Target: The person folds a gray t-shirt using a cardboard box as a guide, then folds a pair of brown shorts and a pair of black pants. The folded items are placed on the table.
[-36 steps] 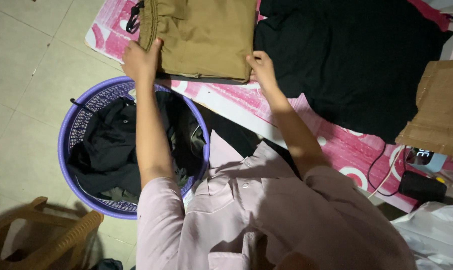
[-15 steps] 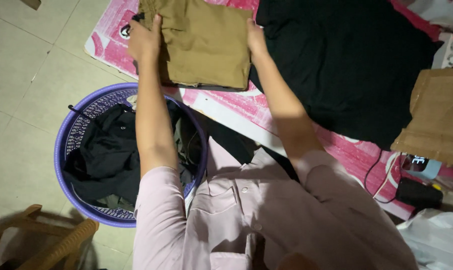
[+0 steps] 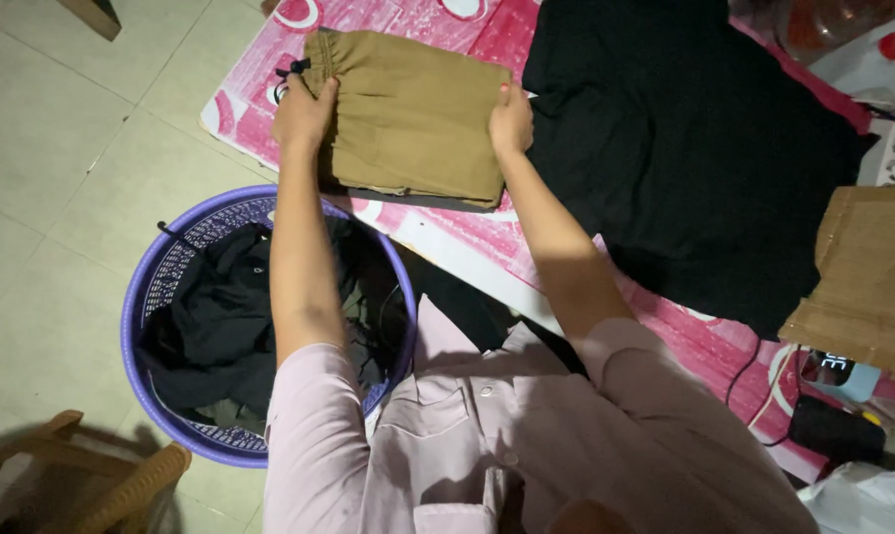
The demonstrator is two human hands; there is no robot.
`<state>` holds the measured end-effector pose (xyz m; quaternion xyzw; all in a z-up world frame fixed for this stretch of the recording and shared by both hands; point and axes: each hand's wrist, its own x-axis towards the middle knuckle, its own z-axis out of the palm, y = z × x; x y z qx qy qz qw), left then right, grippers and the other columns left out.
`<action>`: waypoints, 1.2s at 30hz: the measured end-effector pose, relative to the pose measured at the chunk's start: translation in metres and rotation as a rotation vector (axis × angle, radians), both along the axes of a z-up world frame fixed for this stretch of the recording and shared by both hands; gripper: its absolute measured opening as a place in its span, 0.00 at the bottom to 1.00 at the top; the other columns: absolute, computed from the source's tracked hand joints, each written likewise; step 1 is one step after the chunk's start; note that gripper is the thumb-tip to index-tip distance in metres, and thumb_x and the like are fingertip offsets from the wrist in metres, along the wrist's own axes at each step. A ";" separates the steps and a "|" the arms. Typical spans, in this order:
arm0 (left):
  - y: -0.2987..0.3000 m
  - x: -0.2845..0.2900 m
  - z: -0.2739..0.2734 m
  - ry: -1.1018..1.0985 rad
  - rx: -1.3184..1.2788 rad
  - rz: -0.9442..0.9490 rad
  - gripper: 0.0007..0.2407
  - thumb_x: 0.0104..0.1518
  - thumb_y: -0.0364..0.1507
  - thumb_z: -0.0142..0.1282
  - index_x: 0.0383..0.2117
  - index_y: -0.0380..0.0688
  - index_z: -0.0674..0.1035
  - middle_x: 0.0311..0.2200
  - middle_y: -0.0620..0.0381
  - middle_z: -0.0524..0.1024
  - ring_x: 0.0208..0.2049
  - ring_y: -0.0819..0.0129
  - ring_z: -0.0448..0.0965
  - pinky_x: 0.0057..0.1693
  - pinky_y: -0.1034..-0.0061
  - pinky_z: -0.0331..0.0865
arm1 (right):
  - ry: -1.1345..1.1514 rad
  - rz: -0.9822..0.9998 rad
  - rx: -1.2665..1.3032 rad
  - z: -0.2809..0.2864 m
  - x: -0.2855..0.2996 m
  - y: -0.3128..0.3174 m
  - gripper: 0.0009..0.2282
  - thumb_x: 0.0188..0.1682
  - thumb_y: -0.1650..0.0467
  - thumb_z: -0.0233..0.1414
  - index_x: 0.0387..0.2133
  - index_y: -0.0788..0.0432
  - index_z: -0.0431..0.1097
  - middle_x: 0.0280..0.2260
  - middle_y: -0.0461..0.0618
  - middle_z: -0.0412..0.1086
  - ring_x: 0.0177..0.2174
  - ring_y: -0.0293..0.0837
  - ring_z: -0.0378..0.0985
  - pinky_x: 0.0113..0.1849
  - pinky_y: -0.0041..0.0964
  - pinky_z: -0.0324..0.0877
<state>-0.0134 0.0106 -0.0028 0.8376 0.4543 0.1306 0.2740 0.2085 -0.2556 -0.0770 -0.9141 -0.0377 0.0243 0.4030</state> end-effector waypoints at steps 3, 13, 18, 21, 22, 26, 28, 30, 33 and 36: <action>-0.011 -0.031 0.016 0.010 -0.041 -0.072 0.32 0.58 0.53 0.56 0.59 0.42 0.65 0.46 0.34 0.77 0.48 0.37 0.77 0.49 0.47 0.70 | -0.016 0.003 0.020 0.005 -0.004 -0.002 0.15 0.55 0.55 0.42 0.45 0.45 0.72 0.45 0.54 0.75 0.45 0.63 0.76 0.44 0.59 0.70; -0.014 -0.075 -0.021 -0.528 -0.286 -0.130 0.30 0.47 0.36 0.64 0.58 0.43 0.69 0.47 0.38 0.80 0.47 0.47 0.83 0.54 0.58 0.76 | 0.018 0.056 -0.025 -0.017 0.014 0.002 0.17 0.56 0.54 0.42 0.48 0.46 0.71 0.48 0.57 0.74 0.48 0.64 0.74 0.48 0.60 0.67; -0.068 -0.062 0.031 -0.179 0.250 -0.023 0.30 0.49 0.35 0.66 0.61 0.47 0.69 0.61 0.42 0.68 0.62 0.43 0.65 0.61 0.40 0.57 | -0.345 0.249 -0.153 0.028 -0.041 0.004 0.23 0.55 0.55 0.47 0.62 0.47 0.61 0.63 0.57 0.57 0.60 0.65 0.59 0.53 0.69 0.57; -0.101 -0.045 0.025 -0.077 0.566 -0.155 0.27 0.53 0.37 0.62 0.63 0.54 0.72 0.66 0.46 0.62 0.67 0.36 0.54 0.65 0.32 0.48 | -0.566 0.551 -0.373 0.058 -0.081 0.002 0.25 0.56 0.54 0.48 0.66 0.43 0.58 0.68 0.56 0.49 0.65 0.65 0.49 0.55 0.79 0.46; -0.110 -0.040 0.018 -0.034 0.606 -0.249 0.26 0.55 0.40 0.61 0.62 0.56 0.73 0.65 0.48 0.60 0.67 0.31 0.49 0.62 0.25 0.44 | -0.609 0.712 -0.491 0.072 -0.095 0.002 0.25 0.56 0.54 0.49 0.67 0.41 0.59 0.69 0.55 0.46 0.67 0.65 0.45 0.56 0.83 0.41; -0.142 -0.042 0.002 0.018 0.643 -0.225 0.25 0.57 0.40 0.59 0.62 0.53 0.73 0.71 0.49 0.57 0.70 0.31 0.47 0.66 0.25 0.43 | -0.573 0.927 -0.528 0.087 -0.075 0.003 0.25 0.56 0.54 0.48 0.68 0.39 0.58 0.70 0.52 0.49 0.67 0.63 0.46 0.57 0.83 0.39; -0.152 -0.046 0.013 -0.024 0.574 -0.263 0.25 0.54 0.41 0.59 0.59 0.49 0.75 0.67 0.49 0.59 0.67 0.28 0.49 0.62 0.27 0.47 | -0.560 1.033 -0.464 0.086 -0.054 -0.001 0.25 0.58 0.55 0.48 0.68 0.41 0.60 0.71 0.52 0.50 0.68 0.63 0.47 0.59 0.82 0.41; -0.146 -0.051 0.008 -0.113 0.529 -0.199 0.22 0.56 0.39 0.60 0.57 0.51 0.75 0.65 0.47 0.61 0.67 0.33 0.54 0.64 0.35 0.53 | -0.567 1.061 -0.423 0.083 -0.047 -0.004 0.24 0.58 0.56 0.49 0.67 0.43 0.62 0.70 0.54 0.51 0.68 0.63 0.48 0.59 0.81 0.42; -0.124 -0.058 0.005 -0.314 0.332 -0.023 0.23 0.55 0.37 0.62 0.58 0.49 0.72 0.60 0.44 0.65 0.63 0.42 0.65 0.63 0.49 0.64 | -0.551 0.960 -0.298 0.079 -0.047 -0.019 0.21 0.57 0.60 0.53 0.64 0.48 0.65 0.69 0.57 0.52 0.67 0.63 0.52 0.60 0.74 0.46; -0.107 -0.061 0.007 -0.449 0.141 0.081 0.30 0.51 0.34 0.65 0.62 0.44 0.66 0.54 0.41 0.66 0.56 0.43 0.70 0.58 0.57 0.68 | -0.524 0.724 -0.134 0.042 -0.037 -0.049 0.19 0.56 0.64 0.57 0.60 0.50 0.67 0.67 0.60 0.54 0.64 0.63 0.57 0.61 0.63 0.54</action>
